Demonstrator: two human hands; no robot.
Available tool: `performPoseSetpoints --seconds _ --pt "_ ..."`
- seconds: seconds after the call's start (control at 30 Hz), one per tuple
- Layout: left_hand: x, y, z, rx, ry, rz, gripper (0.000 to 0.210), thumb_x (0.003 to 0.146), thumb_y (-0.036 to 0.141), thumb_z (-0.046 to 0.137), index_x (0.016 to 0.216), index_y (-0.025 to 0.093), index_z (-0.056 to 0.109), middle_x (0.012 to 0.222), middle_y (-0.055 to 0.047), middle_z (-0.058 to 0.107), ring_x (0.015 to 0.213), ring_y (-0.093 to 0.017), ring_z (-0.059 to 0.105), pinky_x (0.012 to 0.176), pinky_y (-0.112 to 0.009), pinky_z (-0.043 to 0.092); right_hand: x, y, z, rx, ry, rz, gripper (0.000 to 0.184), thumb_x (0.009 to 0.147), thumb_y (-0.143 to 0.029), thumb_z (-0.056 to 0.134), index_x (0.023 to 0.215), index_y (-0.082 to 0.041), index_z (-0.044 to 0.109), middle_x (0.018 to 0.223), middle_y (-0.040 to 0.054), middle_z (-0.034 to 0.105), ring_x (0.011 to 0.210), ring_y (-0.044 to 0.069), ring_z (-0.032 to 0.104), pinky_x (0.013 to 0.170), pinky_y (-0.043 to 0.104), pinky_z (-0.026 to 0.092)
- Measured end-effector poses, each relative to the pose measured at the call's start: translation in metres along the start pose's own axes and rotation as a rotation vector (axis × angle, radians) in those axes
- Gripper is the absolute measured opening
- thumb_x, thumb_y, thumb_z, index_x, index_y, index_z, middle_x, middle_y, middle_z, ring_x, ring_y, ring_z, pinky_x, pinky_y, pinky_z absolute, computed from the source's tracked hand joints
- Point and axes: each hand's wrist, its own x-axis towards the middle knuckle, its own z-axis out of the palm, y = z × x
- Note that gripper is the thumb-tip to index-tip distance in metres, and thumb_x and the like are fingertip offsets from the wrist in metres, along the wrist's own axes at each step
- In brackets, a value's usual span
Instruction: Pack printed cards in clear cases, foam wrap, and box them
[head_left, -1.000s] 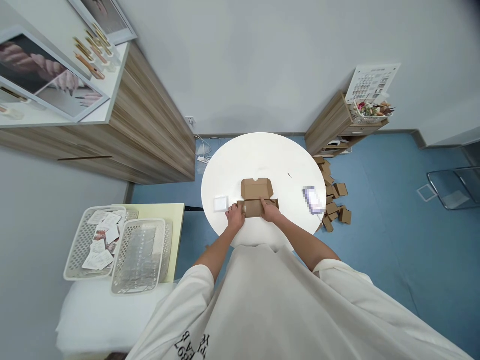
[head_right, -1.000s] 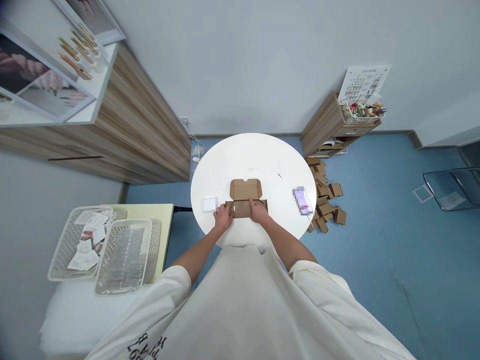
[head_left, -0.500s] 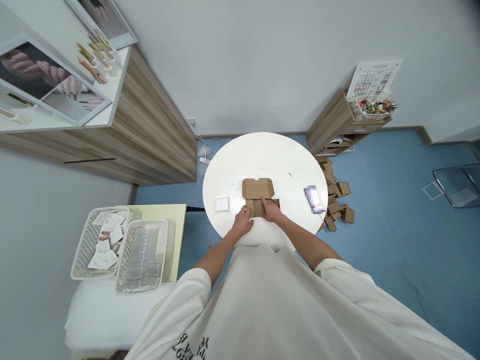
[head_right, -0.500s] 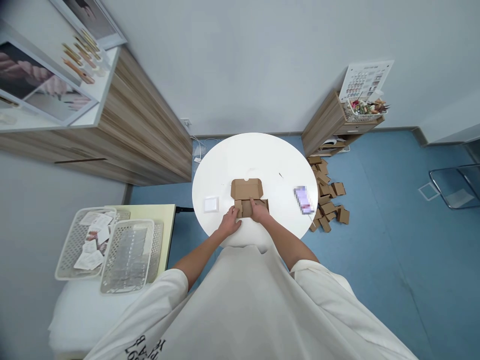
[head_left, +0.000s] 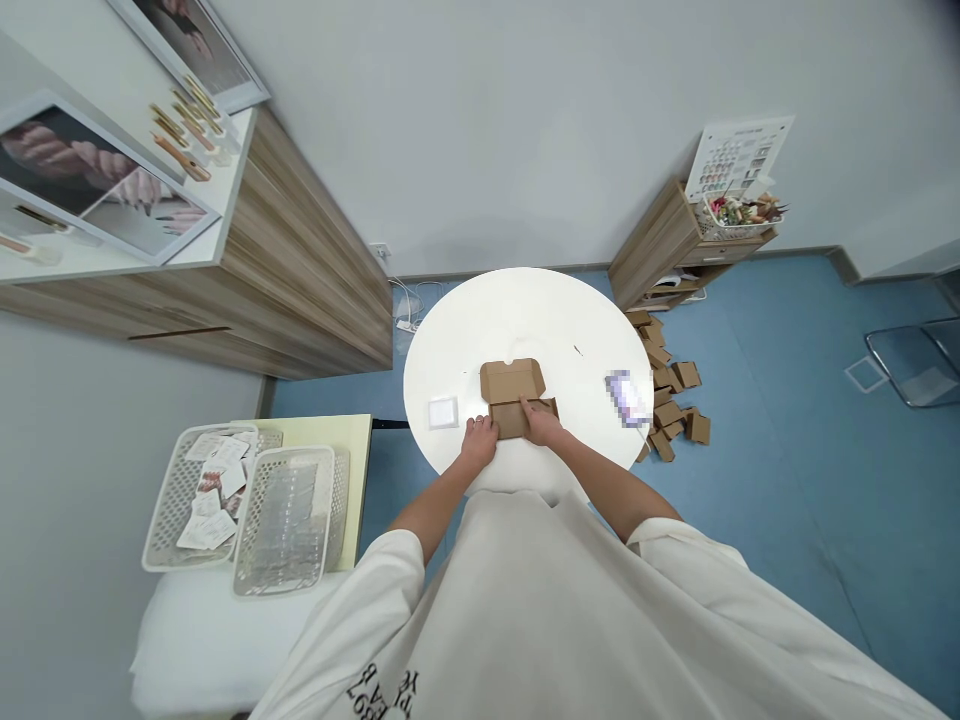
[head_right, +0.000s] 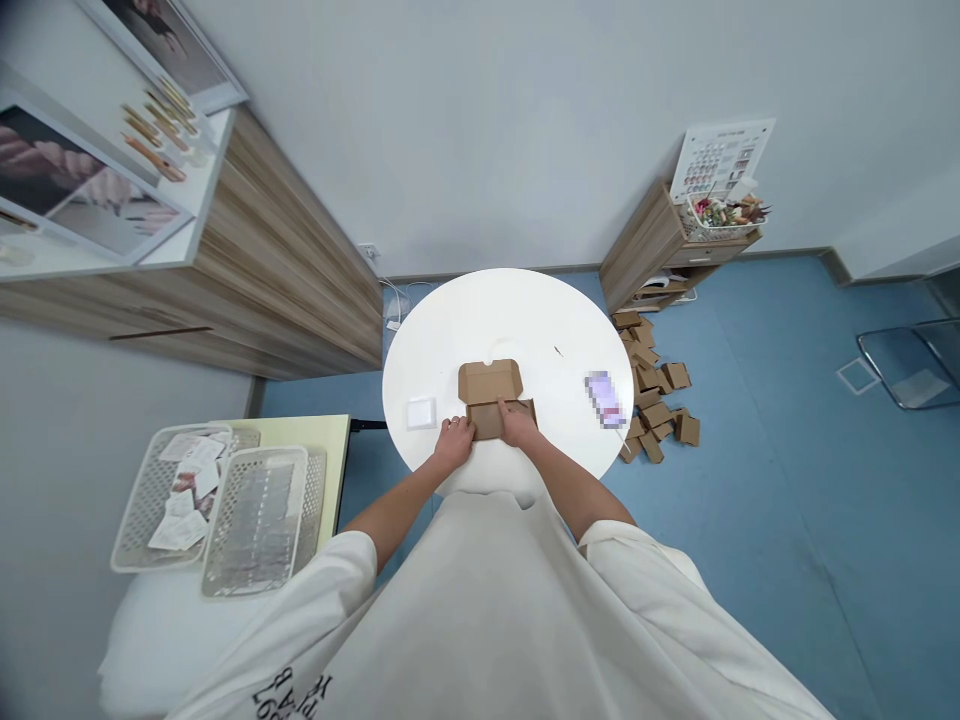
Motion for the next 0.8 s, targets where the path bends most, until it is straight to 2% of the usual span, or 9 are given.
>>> performPoseSetpoints --seconds 0.17,0.23,0.3,0.4,0.57,0.63,0.73,0.8 --pt "0.008 0.004 -0.006 0.058 -0.016 0.002 0.032 0.089 0.026 0.057 0.117 0.012 0.064 0.116 -0.02 0.057 0.116 -0.034 0.044 0.1 -0.047 0.028 0.001 0.0 0.0 0.003 -0.001 0.004 0.113 0.087 -0.036 0.067 0.158 -0.019 -0.02 0.142 0.0198 0.052 0.117 0.032 0.058 0.09 0.036 0.044" --pt "0.009 0.006 -0.008 0.052 0.011 -0.029 0.038 0.088 0.035 0.06 0.12 0.014 0.062 0.124 -0.02 0.055 0.118 -0.035 0.044 0.097 -0.047 0.031 0.0 0.0 0.0 0.007 0.007 0.005 0.112 0.088 -0.036 0.066 0.158 -0.019 -0.02 0.142 0.0201 0.052 0.117 0.031 0.058 0.09 0.035 0.044" --pt "0.009 0.006 -0.01 0.029 0.055 -0.043 0.047 0.086 0.039 0.063 0.127 0.017 0.056 0.14 -0.019 0.046 0.12 -0.036 0.043 0.095 -0.045 0.034 0.001 0.0 0.001 0.009 0.014 0.005 0.111 0.089 -0.037 0.066 0.158 -0.019 -0.019 0.142 0.0203 0.051 0.117 0.031 0.058 0.091 0.035 0.043" --pt "0.01 0.005 -0.014 -0.014 0.069 -0.006 0.062 0.085 0.034 0.066 0.14 0.022 0.042 0.155 -0.015 0.031 0.121 -0.034 0.045 0.093 -0.042 0.037 0.001 -0.001 0.0 0.013 0.025 0.005 0.108 0.089 -0.037 0.065 0.159 -0.018 -0.015 0.142 0.0198 0.052 0.117 0.03 0.058 0.093 0.035 0.043" --pt "0.014 0.003 -0.02 -0.082 0.029 0.015 0.074 0.085 0.025 0.063 0.15 0.025 0.028 0.155 -0.015 0.034 0.121 -0.032 0.049 0.097 -0.042 0.036 -0.01 -0.001 0.001 0.023 0.07 -0.023 0.1 0.089 -0.035 0.061 0.16 -0.017 -0.006 0.142 0.0188 0.051 0.123 0.031 0.052 0.1 0.037 0.038" --pt "0.015 0.003 -0.021 -0.101 0.026 0.011 0.078 0.086 0.026 0.063 0.152 0.026 0.024 0.153 -0.016 0.036 0.122 -0.032 0.05 0.098 -0.042 0.035 -0.021 0.004 0.006 0.024 0.146 -0.039 0.092 0.09 -0.034 0.057 0.161 -0.018 0.001 0.143 0.0172 0.049 0.129 0.032 0.045 0.105 0.039 0.034" --pt "0.017 0.003 -0.02 -0.105 0.026 0.01 0.081 0.085 0.026 0.065 0.153 0.025 0.021 0.15 -0.016 0.039 0.12 -0.032 0.052 0.098 -0.043 0.035 -0.04 0.018 0.018 0.047 0.371 0.015 0.072 0.092 -0.03 0.049 0.157 -0.021 0.021 0.144 0.0148 0.044 0.13 0.031 0.039 0.107 0.041 0.031" --pt "0.017 0.003 -0.018 -0.1 0.028 0.01 0.08 0.085 0.025 0.065 0.153 0.025 0.022 0.148 -0.016 0.041 0.118 -0.032 0.053 0.098 -0.043 0.035 -0.05 0.031 0.027 0.084 0.475 0.099 0.071 0.091 -0.027 0.048 0.156 -0.021 0.022 0.145 0.0152 0.041 0.128 0.032 0.039 0.105 0.042 0.032"
